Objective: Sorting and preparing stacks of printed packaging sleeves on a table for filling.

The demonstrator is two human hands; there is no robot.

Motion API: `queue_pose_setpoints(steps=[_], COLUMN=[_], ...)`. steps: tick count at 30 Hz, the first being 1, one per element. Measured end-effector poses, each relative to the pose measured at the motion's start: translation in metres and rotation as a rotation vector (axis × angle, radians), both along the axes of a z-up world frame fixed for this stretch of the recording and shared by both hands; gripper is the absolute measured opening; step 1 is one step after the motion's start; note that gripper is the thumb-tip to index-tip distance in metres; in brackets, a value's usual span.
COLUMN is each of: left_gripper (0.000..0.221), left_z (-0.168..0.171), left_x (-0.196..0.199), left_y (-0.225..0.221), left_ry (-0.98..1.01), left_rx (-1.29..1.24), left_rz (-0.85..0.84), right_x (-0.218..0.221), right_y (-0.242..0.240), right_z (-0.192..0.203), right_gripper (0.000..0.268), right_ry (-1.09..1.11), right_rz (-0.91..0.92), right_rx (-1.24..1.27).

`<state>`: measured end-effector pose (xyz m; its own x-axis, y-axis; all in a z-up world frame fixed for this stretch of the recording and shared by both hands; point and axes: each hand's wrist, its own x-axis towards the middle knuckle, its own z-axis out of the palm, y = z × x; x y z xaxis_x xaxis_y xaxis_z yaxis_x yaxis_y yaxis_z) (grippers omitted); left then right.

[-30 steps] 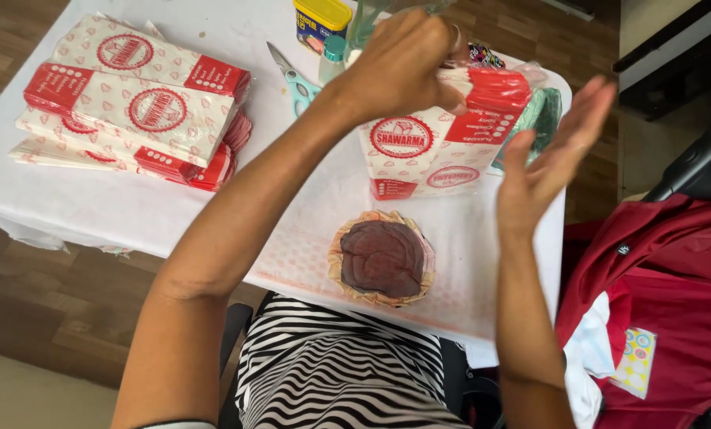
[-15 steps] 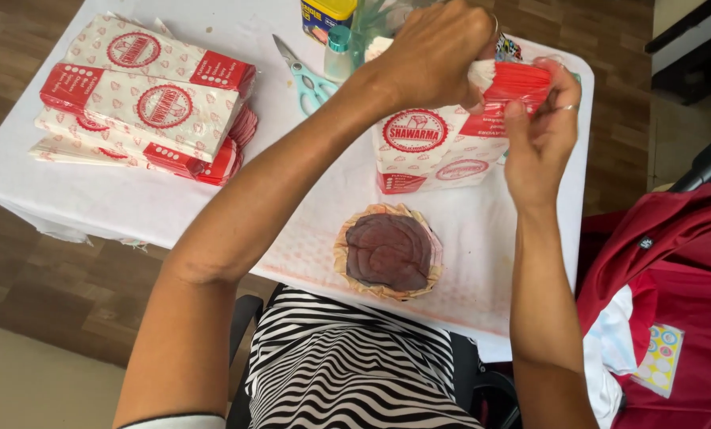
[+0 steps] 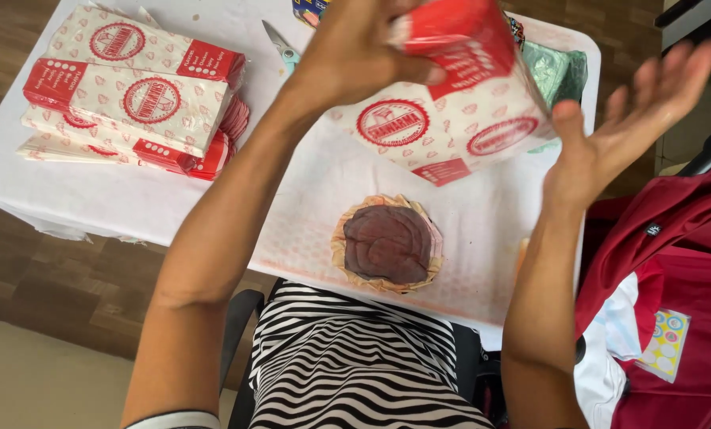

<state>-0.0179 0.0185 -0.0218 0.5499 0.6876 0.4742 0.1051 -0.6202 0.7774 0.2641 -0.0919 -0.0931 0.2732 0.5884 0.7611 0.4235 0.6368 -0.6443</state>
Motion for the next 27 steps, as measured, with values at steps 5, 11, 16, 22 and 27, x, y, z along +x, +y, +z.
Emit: queue_pose_setpoints(steps=[5, 11, 16, 22, 27], left_gripper=[0.03, 0.038, 0.041, 0.041, 0.034], left_z=[-0.04, -0.147, -0.145, -0.156, -0.157], left_x=[-0.034, -0.04, -0.04, -0.047, -0.046], left_y=[-0.022, -0.021, -0.033, -0.026, -0.025], left_ry=[-0.396, -0.333, -0.463, -0.564, -0.607], left_rx=[-0.266, -0.545, -0.662, -0.965, -0.781], left_rz=[0.06, 0.473, 0.465, 0.28, 0.285], right_x=[0.002, -0.046, -0.021, -0.029, -0.008], right_y=[0.012, -0.016, -0.015, -0.019, -0.009], right_z=[-0.098, -0.055, -0.098, -0.067, -0.103], right_gripper=[0.051, 0.044, 0.052, 0.052, 0.051], right_ry=[0.679, 0.398, 0.083, 0.148, 0.161], right_rz=[0.425, 0.083, 0.001, 0.068, 0.053], right_rx=[-0.384, -0.538, -0.318, -0.51, -0.495])
